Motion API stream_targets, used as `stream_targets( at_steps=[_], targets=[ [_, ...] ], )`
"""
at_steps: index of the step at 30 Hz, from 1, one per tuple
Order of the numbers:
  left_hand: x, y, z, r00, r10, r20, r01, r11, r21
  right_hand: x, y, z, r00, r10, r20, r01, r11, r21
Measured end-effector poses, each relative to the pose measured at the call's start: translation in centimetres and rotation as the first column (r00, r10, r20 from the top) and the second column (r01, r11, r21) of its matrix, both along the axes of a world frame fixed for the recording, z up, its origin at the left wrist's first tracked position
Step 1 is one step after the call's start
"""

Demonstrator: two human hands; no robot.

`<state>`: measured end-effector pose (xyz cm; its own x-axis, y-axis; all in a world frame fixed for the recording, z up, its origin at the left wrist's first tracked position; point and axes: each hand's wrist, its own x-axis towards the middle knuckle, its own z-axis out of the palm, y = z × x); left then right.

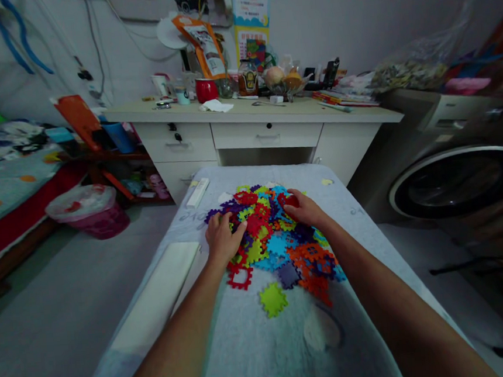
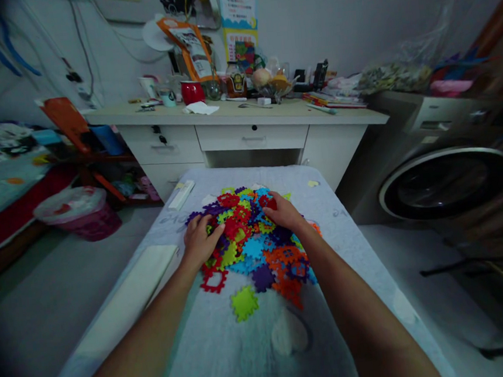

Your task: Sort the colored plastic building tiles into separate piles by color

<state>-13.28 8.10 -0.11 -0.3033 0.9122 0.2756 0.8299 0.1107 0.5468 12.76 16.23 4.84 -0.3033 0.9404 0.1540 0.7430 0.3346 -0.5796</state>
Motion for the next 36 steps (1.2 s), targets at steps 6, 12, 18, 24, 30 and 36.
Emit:
stream_targets(
  at_steps=[6,12,18,24,30,36],
  targets=[
    [-0.9,0.3,-0.6,0.994,-0.084,0.063,0.076,0.989,0.128,-0.9,-0.9,2.5,0.97,0.229,-0.082,-0.237,0.966,-0.105],
    [-0.6,0.4,-0.8,0.997,0.015,0.075,-0.028,0.985,0.168,-2.6,4.1,2.9,0.999,-0.001,0.033,0.0,1.0,0.012],
    [-0.7,0.6,-0.8,0.999,-0.036,-0.015,0.037,0.996,0.077,-4.5,10.4,0.3,0.976,-0.128,0.176,0.142,0.987,-0.073],
    [-1.0,0.7,-0.8,0.995,-0.095,-0.032,0.097,0.992,0.084,-6.6,11.4,-0.9,0.981,0.095,0.171,-0.051,0.968,-0.244],
    [-1.0,0.6,-0.3,0.968,-0.237,0.086,0.22,0.961,0.167,-6.2,9.4,0.9,0.945,0.281,0.168,-0.225,0.931,-0.287],
    [-1.0,0.7,-0.2,0.913,-0.318,0.255,0.264,0.938,0.227,-4.3,7.6,3.7,0.937,0.335,0.103,-0.291,0.907,-0.304]
  ],
)
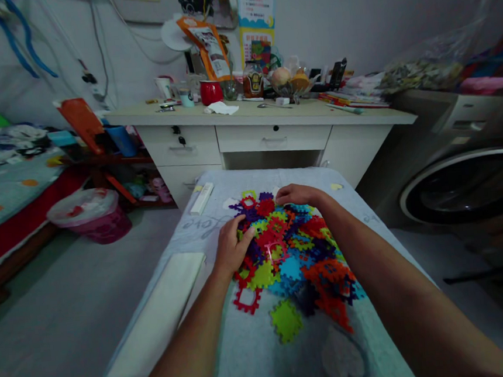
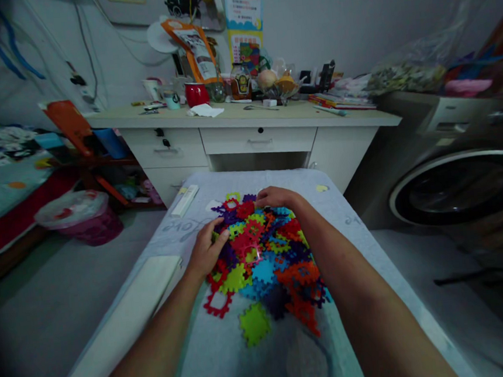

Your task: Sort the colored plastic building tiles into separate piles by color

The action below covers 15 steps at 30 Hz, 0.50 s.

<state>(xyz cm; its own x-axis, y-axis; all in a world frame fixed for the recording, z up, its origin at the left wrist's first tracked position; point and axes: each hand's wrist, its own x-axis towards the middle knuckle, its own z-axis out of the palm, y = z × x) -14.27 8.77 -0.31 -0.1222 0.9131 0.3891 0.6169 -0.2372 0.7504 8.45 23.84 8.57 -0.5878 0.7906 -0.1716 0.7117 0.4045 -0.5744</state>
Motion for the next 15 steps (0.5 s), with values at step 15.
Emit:
stream_targets(
  at_steps=[15],
  targets=[
    [-0.8,0.8,-0.9,0.986,0.148,0.077,-0.15,0.989,0.017,-12.0,2.8,-3.4,0.953,-0.089,0.29,0.018,0.971,0.239]
  ],
)
